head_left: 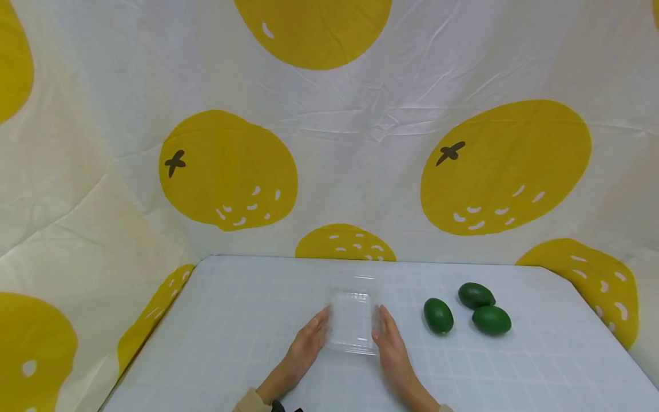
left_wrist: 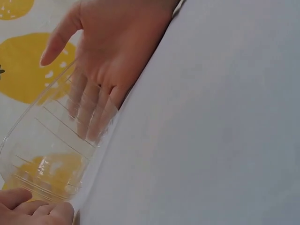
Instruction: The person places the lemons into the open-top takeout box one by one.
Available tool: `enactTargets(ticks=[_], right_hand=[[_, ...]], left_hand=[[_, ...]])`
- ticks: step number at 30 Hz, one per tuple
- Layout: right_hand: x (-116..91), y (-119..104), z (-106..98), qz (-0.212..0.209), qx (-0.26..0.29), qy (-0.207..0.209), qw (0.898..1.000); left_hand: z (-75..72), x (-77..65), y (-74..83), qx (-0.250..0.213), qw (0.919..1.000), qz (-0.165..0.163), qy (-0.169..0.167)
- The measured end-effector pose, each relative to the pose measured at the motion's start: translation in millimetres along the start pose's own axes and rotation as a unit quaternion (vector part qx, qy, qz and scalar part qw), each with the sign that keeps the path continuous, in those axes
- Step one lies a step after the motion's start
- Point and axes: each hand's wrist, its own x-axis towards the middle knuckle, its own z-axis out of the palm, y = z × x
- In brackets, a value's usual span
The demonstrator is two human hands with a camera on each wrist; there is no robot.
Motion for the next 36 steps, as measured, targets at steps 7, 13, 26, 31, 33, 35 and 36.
enactTargets(ticks=[7,13,26,31,33,35,36], right_hand=[[-6,-5,-14,0.004,-0.002,0.006,1.000],[-8,-10,-22,0.019,-0.002,0.018,1.000],[-7,-9,-26,0.032,-0.012,0.052,0.998],[-7,-7,-28,0.024,-0.052,0.072,0.996],[-7,-6,-28,0.010,-0.091,0.099,0.991],[-7,-6,-29,-0.012,-0.136,0.137,0.981],[-7,-6,-29,-0.031,-0.149,0.155,0.976]], left_hand=[[16.7,6.2,-1.5,-0.014,0.9995,-0.026,-0.014],[28.1,10.9,-7.1,-0.039,0.9986,-0.034,-0.014],[31.5,12.8,-13.3,-0.074,0.9968,-0.023,-0.021],[29.7,11.4,-14.5,-0.090,0.9956,-0.011,-0.025],[29.3,11.0,-15.2,-0.093,0.9954,-0.008,-0.025],[29.5,10.9,-15.1,-0.094,0.9953,-0.004,-0.022],[29.6,10.9,-15.0,-0.095,0.9953,-0.002,-0.017]])
